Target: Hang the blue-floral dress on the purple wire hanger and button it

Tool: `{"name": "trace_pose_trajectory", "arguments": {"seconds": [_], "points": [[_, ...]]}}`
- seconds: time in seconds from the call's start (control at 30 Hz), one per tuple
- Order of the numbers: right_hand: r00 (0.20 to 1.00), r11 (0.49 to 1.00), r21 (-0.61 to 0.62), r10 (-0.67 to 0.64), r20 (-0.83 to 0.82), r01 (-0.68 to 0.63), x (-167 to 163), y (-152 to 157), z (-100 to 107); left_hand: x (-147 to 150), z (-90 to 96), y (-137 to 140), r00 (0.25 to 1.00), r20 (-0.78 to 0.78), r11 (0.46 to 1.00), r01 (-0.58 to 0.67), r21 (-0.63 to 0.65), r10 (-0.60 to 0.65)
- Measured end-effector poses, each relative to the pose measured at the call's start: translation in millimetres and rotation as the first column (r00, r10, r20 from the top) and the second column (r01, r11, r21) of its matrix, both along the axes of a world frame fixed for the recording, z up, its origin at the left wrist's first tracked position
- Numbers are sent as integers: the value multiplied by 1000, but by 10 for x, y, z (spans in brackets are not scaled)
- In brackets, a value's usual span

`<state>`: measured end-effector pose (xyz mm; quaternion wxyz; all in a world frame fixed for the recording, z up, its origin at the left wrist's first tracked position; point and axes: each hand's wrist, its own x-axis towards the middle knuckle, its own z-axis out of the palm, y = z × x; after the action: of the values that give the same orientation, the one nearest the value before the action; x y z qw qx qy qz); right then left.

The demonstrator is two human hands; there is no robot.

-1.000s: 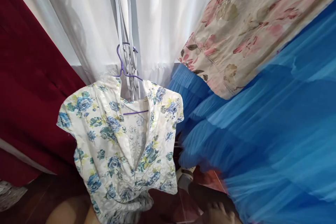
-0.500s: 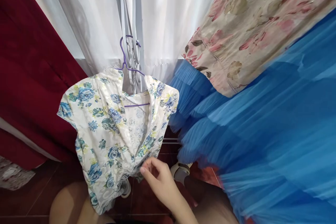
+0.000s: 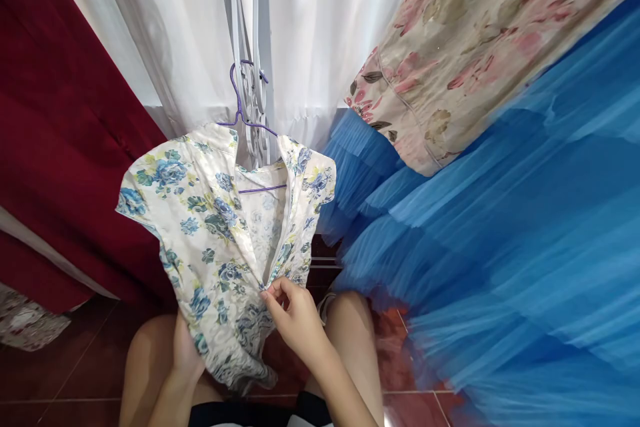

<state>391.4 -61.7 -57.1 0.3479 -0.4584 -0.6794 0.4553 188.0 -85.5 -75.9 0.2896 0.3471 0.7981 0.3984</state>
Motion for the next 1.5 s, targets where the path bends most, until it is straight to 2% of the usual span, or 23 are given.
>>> {"name": "trace_pose_trajectory", "arguments": {"seconds": [0.07, 0.13, 0.17, 0.2, 0.27, 0.33, 0.43, 0.57, 0.7, 0.8, 1.0, 1.07, 1.17, 1.27, 1.37, 1.5], "points": [[1000, 1000, -18, 8, -7, -8, 18, -37, 11, 45, -171, -191, 990, 89, 973, -125, 192, 109], [1000, 999, -25, 20, -14, -20, 21, -69, 12, 72, -324, -321, 961, 169, 859, -272, 434, 219], [1000, 999, -20, 25, -15, -26, 17, -86, 10, 97, -383, -370, 956, 169, 791, -293, 538, 239], [999, 1000, -8, 28, -14, -29, 11, -105, 9, 138, -427, -411, 965, 126, 742, -256, 619, 228], [999, 999, 24, 36, -10, -36, -4, -151, 7, 272, -470, -479, 993, -37, 723, -55, 688, 111], [998, 996, 61, 58, 0, -57, -17, -204, 11, 450, -472, -527, 988, -139, 722, 148, 676, -72], [995, 989, 114, 91, 26, -94, -18, -273, 47, 667, -466, -559, 967, -108, 709, 242, 662, -229], [993, 983, 144, 104, 63, -112, 13, -330, 166, 700, -471, -548, 969, -88, 691, 227, 686, -231], [993, 986, 141, 74, 94, -86, 11, -413, 263, 588, -416, -551, 946, -164, 690, 318, 650, -281], [998, 989, 134, 54, 37, -59, -38, -494, 241, 544, -380, -577, 934, -185, 688, 352, 635, -306], [984, 998, 3, 69, -161, -69, -154, -598, 91, 584, -358, -595, 956, -145, 646, 280, 710, -255], [961, 997, -61, 31, -274, -50, -188, -610, 48, 597, -320, -592, 954, -153, 628, 286, 724, -258], [849, 969, -245, -114, -515, -19, -232, -610, -19, 597, -238, -584, 934, -197, 602, 345, 721, -299], [733, 902, -427, -244, -635, -69, -246, -562, -56, 579, -176, -557, 914, -231, 587, 393, 708, -333], [717, 866, -487, -269, -643, -112, -234, -437, 20, 563, -178, -508, 909, -246, 583, 406, 704, -336], [749, 897, -437, -244, -617, -68, -248, -130, 341, 576, -274, -459, 920, -237, 612, 385, 691, -312]]}}
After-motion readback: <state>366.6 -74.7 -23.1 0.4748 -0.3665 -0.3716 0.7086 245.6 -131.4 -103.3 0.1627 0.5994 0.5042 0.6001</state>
